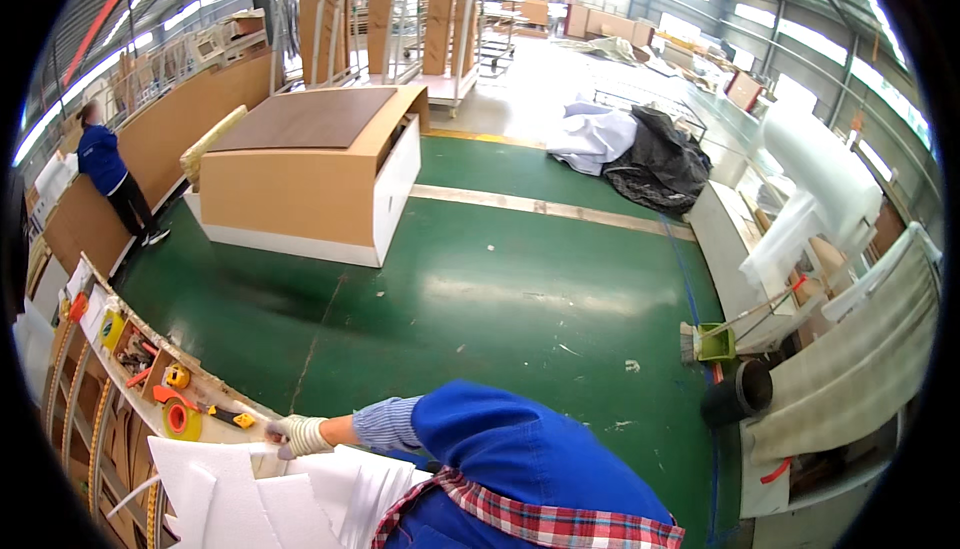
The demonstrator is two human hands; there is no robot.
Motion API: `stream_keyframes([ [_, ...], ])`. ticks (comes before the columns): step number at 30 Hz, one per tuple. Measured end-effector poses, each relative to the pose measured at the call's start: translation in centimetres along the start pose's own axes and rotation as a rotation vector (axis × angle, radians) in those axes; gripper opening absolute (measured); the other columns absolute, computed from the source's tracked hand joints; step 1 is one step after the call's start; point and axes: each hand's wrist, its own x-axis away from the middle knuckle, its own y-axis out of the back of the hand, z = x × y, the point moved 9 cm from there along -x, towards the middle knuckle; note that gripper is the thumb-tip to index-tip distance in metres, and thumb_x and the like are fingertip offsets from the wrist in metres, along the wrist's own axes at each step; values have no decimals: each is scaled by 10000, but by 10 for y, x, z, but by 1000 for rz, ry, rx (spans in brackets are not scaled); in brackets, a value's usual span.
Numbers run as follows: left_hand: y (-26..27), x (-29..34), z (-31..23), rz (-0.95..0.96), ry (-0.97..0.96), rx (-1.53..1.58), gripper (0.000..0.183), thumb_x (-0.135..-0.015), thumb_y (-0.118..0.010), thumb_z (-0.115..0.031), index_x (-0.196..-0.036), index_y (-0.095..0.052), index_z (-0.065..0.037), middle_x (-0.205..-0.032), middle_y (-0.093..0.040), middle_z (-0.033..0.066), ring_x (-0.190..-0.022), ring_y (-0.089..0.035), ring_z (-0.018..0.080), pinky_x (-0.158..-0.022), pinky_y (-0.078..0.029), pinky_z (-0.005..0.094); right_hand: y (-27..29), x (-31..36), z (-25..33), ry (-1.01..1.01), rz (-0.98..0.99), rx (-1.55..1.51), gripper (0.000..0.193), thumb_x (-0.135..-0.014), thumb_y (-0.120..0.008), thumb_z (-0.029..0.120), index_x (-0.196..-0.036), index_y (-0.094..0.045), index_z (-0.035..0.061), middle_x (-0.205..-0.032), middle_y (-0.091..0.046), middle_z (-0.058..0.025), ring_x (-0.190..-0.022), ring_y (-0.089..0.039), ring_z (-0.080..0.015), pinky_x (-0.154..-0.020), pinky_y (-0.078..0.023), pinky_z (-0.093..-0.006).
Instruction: The person uses a utility knife to cut large white sheets into smaller rectangular pieces on a workbench. They repeatedly slice through the sheets, separate the cut pieces, and stack them. At the end, they carry the stack to a nearby table where another worker is present.
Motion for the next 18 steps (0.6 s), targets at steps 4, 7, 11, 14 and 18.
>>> stream_keyframes([
  [4, -9, 6, 17, 42, 48, -10, 593, -688, -619, -219, -1218, -386, -92, -1172, -454, 119, -1031, -464, 275, -868, -404, 417, -16, 45, -27, 80, 99, -278, 422, -630, -581, 178, -1020, -526, 26, -864, -558, -58, -788, -521, -169, -692, -435, -296],
  [7, -14, 10, 23, 75, 67, 7, 596, -683, -620, -220, -1217, -387, -95, -1170, -455, 118, -1030, -466, 276, -868, -405, 419, -32, 64, -56, 254, 187, -580, 488, -638, -619, 175, -1084, -516, 5, -976, -570, -76, -901, -515, -162, -774, -439, -311],
  [11, -9, 10, 28, 112, 66, 62, 601, -676, -620, -221, -1216, -389, -98, -1167, -458, 117, -1028, -469, 276, -868, -406, 422, -20, 95, -80, 239, 129, -606, 430, -681, -613, 188, -1065, -534, 10, -979, -574, -69, -911, -520, -167, -794, -432, -307],
  [14, -38, 8, 54, 171, 126, 109, 604, -670, -621, -222, -1215, -389, -101, -1165, -459, 117, -1026, -471, 277, -868, -407, 424, -2, 107, -94, 90, 143, -616, 415, -695, -605, 198, -1060, -538, 14, -970, -574, -62, -906, -519, -162, -793, -430, -301],
  [18, -103, 31, 58, 225, 67, 102, 648, -628, -631, -188, -1212, -376, -74, -1130, -467, 131, -1039, -464, 300, -875, -418, 430, 14, 100, -103, 16, 216, -609, 395, -713, -596, 211, -1053, -542, 19, -957, -575, -52, -900, -518, -156, -792, -427, -294],
])
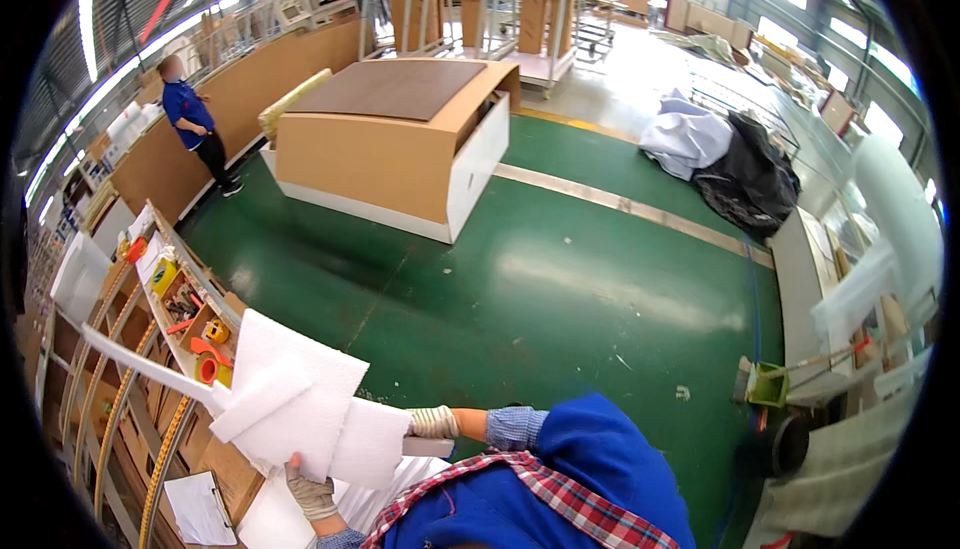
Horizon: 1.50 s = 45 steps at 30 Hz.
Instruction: The person uses a utility knife to cut large white sheets into smaller rectangular pieces on a workbench. They repeatedly slice through the sheets, separate the cut pieces, and stack them. At the end, they carry the stack to a nearby table where another worker is present.
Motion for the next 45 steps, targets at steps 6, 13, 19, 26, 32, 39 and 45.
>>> stream_keyframes([
  [6, -91, -29, 60, 137, 43, 5, 588, -653, -599, -152, -1194, -384, -66, -1141, -465, 127, -1038, -476, 301, -852, -446, 438, 92, 46, -5, -114, 16, -13, 367, -740, -581, 231, -1043, -549, 26, -939, -576, -38, -891, -516, -147, -789, -423, -283],
  [13, -178, -72, 132, 77, 89, -44, 542, -647, -614, -169, -1134, -418, -34, -1069, -495, 132, -987, -510, 293, -828, -466, 417, 208, 102, -5, -213, -35, -21, 340, -772, -564, 255, -1032, -557, 35, -917, -577, -22, -880, -513, -137, -787, -418, -270],
  [19, -208, -77, 142, 93, 82, -19, 507, -657, -614, -169, -1104, -433, -12, -1004, -524, 125, -960, -528, 279, -816, -473, 412, 236, 128, 17, -256, -23, -167, 398, -802, -540, 302, -1091, -528, 29, -926, -565, -19, -849, -505, -112, -775, -416, -268],
  [26, -191, -108, 118, -46, -57, -67, 473, -673, -610, -157, -1092, -449, -9, -1004, -526, 127, -945, -532, 275, -820, -468, 396, 251, 121, 21, -317, -35, -193, 545, -798, -540, 368, -1185, -453, -5, -964, -546, -51, -718, -503, -91, -687, -428, -241],
  [32, -168, -166, 126, -152, -83, -29, 461, -660, -617, -136, -1077, -472, -2, -1013, -521, 127, -935, -528, 268, -825, -464, 378, 276, 98, 23, -339, -45, -125, 428, -791, -552, 403, -984, -598, 24, -802, -606, -44, -715, -533, -94, -648, -413, -215],
  [39, -193, -249, 100, 11, -119, 8, 591, -670, -589, -132, -1203, -369, -5, -1116, -476, 148, -1031, -481, 303, -879, -428, 414, 306, 28, 33, -354, -12, -173, 386, -803, -582, 208, -1127, -507, 13, -919, -573, -34, -817, -538, -108, -743, -426, -224],
  [45, -190, -298, 47, 40, -163, 25, 585, -679, -601, -163, -1200, -376, -20, -1124, -473, 151, -1037, -478, 296, -864, -436, 416, 297, -60, 55, -344, 76, -307, 303, -801, -584, 126, -1059, -535, -24, -912, -602, -92, -854, -571, -141, -747, -467, -251],
])
